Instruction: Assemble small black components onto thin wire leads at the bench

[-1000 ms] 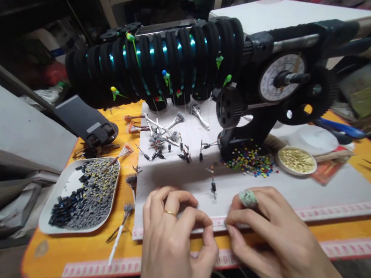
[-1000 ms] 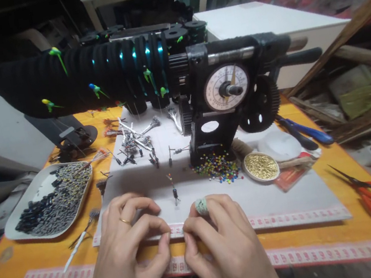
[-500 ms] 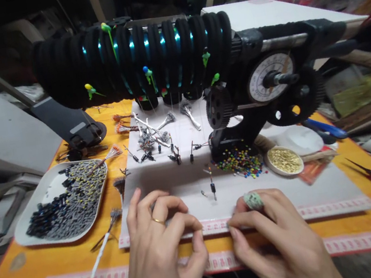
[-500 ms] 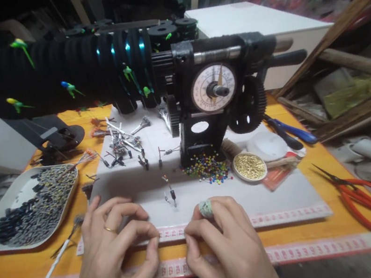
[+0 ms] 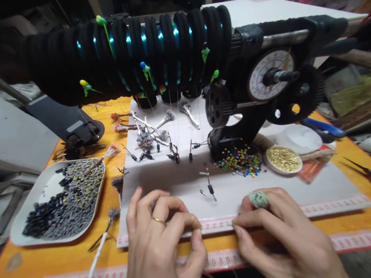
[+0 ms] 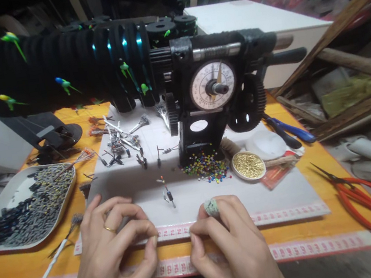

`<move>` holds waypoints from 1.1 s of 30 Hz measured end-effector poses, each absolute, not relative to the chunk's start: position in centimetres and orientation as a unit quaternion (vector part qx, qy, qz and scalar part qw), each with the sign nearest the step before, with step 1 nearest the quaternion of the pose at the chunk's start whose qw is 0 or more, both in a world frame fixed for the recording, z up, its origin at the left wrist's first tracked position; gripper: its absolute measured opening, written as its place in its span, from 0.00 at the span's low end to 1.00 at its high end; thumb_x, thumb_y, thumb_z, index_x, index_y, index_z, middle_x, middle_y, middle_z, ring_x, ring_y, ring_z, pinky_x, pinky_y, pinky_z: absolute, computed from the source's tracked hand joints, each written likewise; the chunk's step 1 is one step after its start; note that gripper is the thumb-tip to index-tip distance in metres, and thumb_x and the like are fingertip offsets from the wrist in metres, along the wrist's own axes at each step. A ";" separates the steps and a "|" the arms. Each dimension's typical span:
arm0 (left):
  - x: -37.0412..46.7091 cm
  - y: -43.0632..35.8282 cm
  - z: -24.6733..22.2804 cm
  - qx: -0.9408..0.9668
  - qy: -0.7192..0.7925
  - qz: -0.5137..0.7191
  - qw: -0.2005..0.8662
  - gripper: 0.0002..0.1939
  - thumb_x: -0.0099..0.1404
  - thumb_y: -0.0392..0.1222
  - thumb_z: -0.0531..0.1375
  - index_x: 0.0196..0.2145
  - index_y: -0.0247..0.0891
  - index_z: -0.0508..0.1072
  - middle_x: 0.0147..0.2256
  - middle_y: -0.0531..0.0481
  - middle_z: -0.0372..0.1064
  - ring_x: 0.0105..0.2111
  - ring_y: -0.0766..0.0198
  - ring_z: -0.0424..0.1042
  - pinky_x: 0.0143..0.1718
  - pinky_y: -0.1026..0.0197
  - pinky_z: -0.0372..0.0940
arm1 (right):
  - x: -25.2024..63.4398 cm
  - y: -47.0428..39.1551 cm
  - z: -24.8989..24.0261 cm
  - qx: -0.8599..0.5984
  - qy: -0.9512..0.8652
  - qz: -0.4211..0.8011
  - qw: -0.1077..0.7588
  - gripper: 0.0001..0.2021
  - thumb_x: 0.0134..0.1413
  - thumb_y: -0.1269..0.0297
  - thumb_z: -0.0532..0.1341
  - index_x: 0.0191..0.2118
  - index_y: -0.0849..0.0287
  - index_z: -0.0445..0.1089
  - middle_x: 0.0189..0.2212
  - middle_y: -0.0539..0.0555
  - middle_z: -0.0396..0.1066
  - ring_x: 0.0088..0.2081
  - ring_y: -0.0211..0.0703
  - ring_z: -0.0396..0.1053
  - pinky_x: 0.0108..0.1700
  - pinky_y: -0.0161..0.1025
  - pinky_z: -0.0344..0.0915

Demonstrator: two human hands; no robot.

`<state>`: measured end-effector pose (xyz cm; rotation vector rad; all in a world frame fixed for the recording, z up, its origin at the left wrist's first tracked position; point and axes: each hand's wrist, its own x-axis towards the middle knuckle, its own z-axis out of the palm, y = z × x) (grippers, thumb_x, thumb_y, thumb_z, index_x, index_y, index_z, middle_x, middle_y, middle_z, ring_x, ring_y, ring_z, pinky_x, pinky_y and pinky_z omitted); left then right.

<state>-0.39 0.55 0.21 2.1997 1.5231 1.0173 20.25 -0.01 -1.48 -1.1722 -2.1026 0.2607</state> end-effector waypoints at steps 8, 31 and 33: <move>-0.6 0.5 0.2 0.763 0.534 0.335 0.142 0.06 0.62 0.31 0.60 0.31 0.42 0.73 0.37 0.49 0.69 0.49 0.54 0.63 0.66 0.41 0.39 | 20.3 -0.1 -1.5 -0.454 -0.813 0.100 0.350 0.09 0.54 0.81 0.62 0.38 0.61 0.68 0.35 0.56 0.62 0.41 0.45 0.62 0.40 0.40 0.65; -0.6 -3.4 -0.1 0.740 0.437 0.435 0.270 0.13 0.59 0.25 0.61 0.34 0.44 0.71 0.28 0.54 0.72 0.29 0.63 0.71 0.33 0.61 0.64 | 18.3 -2.7 -1.2 -0.420 -0.498 0.592 0.474 0.05 0.66 0.62 0.60 0.37 0.54 0.66 0.33 0.51 0.75 0.22 0.32 0.72 0.24 0.30 0.69; -0.3 -4.2 -0.4 0.693 0.440 0.417 0.389 0.09 0.64 0.30 0.60 0.35 0.45 0.73 0.25 0.55 0.71 0.23 0.66 0.69 0.26 0.65 0.62 | 17.7 -3.2 -1.2 -0.362 -0.395 0.713 0.451 0.12 0.64 0.55 0.62 0.35 0.55 0.62 0.27 0.48 0.74 0.17 0.30 0.68 0.20 0.28 0.65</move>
